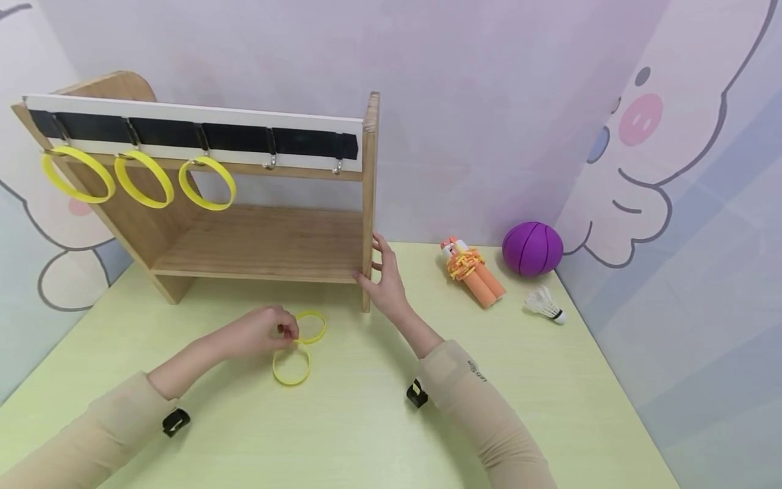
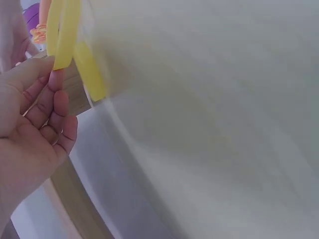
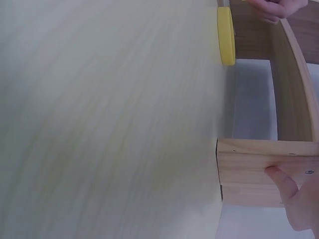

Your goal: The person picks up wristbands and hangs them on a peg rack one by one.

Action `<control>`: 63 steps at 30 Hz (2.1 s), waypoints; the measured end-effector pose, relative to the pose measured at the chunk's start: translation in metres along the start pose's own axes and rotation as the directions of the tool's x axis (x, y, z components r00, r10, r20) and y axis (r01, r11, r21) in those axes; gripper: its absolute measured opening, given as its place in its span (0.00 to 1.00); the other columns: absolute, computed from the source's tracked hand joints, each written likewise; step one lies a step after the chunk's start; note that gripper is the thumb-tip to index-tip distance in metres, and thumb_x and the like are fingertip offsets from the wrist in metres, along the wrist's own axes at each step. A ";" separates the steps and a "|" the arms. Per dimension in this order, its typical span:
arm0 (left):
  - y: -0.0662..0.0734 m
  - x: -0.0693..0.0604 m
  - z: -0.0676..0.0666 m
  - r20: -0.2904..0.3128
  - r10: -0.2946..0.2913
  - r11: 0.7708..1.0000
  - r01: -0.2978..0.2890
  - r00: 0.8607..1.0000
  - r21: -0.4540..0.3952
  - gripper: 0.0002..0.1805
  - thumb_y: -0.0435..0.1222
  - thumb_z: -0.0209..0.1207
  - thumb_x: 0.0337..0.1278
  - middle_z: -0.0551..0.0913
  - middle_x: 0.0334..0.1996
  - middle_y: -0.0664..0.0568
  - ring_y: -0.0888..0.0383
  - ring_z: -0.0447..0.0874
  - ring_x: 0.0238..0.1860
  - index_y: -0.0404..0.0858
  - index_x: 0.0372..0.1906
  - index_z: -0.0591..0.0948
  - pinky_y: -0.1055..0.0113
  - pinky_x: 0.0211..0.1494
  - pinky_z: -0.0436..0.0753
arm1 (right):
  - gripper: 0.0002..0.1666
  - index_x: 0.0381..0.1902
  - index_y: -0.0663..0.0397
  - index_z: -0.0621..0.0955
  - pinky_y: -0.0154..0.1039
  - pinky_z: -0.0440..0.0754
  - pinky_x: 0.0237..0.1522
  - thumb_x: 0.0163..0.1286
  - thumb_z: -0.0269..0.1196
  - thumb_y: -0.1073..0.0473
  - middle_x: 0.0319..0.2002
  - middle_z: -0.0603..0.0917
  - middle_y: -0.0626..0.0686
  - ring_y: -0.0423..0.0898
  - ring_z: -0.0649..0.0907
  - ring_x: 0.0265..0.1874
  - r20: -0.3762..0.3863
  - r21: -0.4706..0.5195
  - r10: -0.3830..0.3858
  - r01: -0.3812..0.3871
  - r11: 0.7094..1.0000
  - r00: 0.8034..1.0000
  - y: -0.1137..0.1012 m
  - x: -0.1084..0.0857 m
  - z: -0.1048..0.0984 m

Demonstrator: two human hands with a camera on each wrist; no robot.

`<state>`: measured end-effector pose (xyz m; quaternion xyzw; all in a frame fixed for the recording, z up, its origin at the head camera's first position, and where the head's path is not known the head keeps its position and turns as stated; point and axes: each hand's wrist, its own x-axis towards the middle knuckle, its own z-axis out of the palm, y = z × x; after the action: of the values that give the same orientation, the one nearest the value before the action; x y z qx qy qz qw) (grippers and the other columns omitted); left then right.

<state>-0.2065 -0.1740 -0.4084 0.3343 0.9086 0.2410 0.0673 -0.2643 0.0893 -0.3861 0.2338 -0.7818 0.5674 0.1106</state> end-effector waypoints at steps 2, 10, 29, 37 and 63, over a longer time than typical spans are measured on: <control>0.003 0.001 -0.004 -0.008 0.000 1.000 0.001 1.000 0.003 0.04 0.33 0.65 0.52 0.78 0.26 0.66 0.61 0.75 0.34 0.45 0.29 0.82 0.67 0.40 0.76 | 0.46 0.71 0.61 0.51 0.53 0.83 0.41 0.62 0.63 0.70 0.67 0.59 0.68 0.68 0.76 0.48 0.002 -0.001 -0.002 0.002 1.000 1.000 0.000 0.000 0.000; 0.015 0.006 -0.021 -0.080 0.038 0.999 -0.037 0.996 0.005 0.04 0.32 0.66 0.51 0.78 0.27 0.65 0.59 0.76 0.35 0.44 0.28 0.83 0.61 0.41 0.78 | 0.46 0.72 0.60 0.50 0.54 0.82 0.41 0.62 0.62 0.70 0.67 0.58 0.69 0.69 0.76 0.49 0.017 0.012 0.022 -0.022 1.000 1.000 -0.002 0.000 -0.001; 0.057 0.003 -0.093 -0.428 0.207 0.972 -0.137 0.880 0.189 0.05 0.30 0.68 0.47 0.81 0.27 0.59 0.62 0.74 0.35 0.42 0.29 0.84 0.66 0.36 0.78 | 0.46 0.71 0.54 0.51 0.53 0.82 0.42 0.62 0.63 0.69 0.67 0.58 0.66 0.67 0.76 0.48 0.009 0.028 0.023 -0.024 0.999 1.000 0.009 0.003 0.000; 0.073 0.002 -0.120 -0.543 0.302 0.947 -0.181 0.784 0.266 0.07 0.27 0.69 0.43 0.82 0.26 0.56 0.61 0.74 0.34 0.39 0.29 0.84 0.69 0.37 0.74 | 0.45 0.71 0.59 0.51 0.54 0.82 0.42 0.62 0.62 0.70 0.67 0.57 0.69 0.68 0.75 0.49 0.016 0.016 0.024 -0.024 1.000 1.000 -0.002 0.000 -0.001; 0.098 0.033 -0.173 -0.907 0.301 0.953 -0.077 0.294 0.292 0.05 0.30 0.63 0.52 0.84 0.27 0.41 0.47 0.74 0.35 0.31 0.30 0.84 0.66 0.45 0.63 | 0.45 0.71 0.59 0.50 0.55 0.81 0.45 0.63 0.61 0.71 0.67 0.56 0.69 0.69 0.75 0.50 0.022 0.010 0.027 -0.027 1.000 0.999 -0.004 0.000 -0.001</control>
<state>-0.2242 -0.1560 -0.2081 0.2407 0.7485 0.3076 -0.5359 -0.2628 0.0892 -0.3821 0.2300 -0.7832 0.5701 0.0932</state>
